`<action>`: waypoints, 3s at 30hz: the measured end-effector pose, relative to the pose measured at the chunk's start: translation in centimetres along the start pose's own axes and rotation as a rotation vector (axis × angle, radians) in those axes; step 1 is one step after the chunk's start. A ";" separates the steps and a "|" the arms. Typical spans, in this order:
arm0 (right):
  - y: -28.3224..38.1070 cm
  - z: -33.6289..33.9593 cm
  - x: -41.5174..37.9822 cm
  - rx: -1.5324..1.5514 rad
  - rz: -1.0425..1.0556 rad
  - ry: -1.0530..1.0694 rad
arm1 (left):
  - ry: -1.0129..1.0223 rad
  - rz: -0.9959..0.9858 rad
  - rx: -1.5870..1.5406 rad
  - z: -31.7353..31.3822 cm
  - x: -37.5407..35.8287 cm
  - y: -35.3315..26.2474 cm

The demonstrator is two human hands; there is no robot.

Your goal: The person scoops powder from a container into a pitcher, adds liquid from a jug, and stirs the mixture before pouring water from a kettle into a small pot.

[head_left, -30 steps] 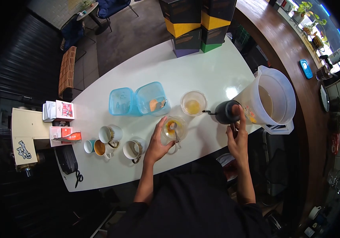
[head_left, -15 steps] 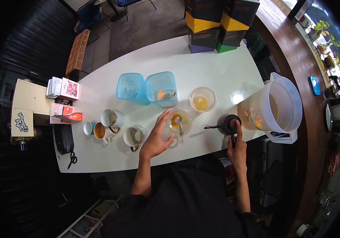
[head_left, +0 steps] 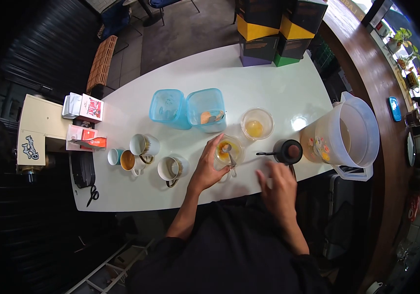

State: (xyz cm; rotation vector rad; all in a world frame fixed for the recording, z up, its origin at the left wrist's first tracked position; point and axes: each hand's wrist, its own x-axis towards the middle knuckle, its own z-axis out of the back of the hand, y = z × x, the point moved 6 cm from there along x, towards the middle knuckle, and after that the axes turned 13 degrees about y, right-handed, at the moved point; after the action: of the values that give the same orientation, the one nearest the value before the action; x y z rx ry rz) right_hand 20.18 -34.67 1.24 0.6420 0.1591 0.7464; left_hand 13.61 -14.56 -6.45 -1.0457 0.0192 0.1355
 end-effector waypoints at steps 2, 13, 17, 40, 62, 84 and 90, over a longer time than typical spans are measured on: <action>0.3 -3.2 1.7 0.232 -0.022 0.260 | -0.036 -0.010 -0.001 -0.1 0.1 0.0; 0.0 -7.2 3.7 0.091 -0.008 0.181 | -0.100 -0.033 0.013 -0.4 0.2 0.0; 0.3 -7.3 3.6 0.037 0.087 0.142 | -0.097 -0.048 0.027 -0.3 0.3 0.1; 0.1 -6.5 3.1 -0.023 0.254 0.083 | -0.079 -0.076 0.026 -0.3 0.6 0.3; -1.2 -7.1 3.7 0.143 0.086 0.164 | 0.056 -0.148 0.012 0.2 0.2 -0.7; -9.5 -1.9 -2.7 0.064 -0.296 0.000 | 0.090 -0.252 0.125 0.7 1.1 -3.6; -9.8 -2.2 -2.2 0.069 -0.325 0.002 | 0.095 -0.341 0.224 0.5 1.7 -4.0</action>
State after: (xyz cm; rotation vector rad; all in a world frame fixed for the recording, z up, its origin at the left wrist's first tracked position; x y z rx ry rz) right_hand 23.53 -40.51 -6.57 0.6614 0.2844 0.4292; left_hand 15.79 -15.93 -2.96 -0.8175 -0.0569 -0.2222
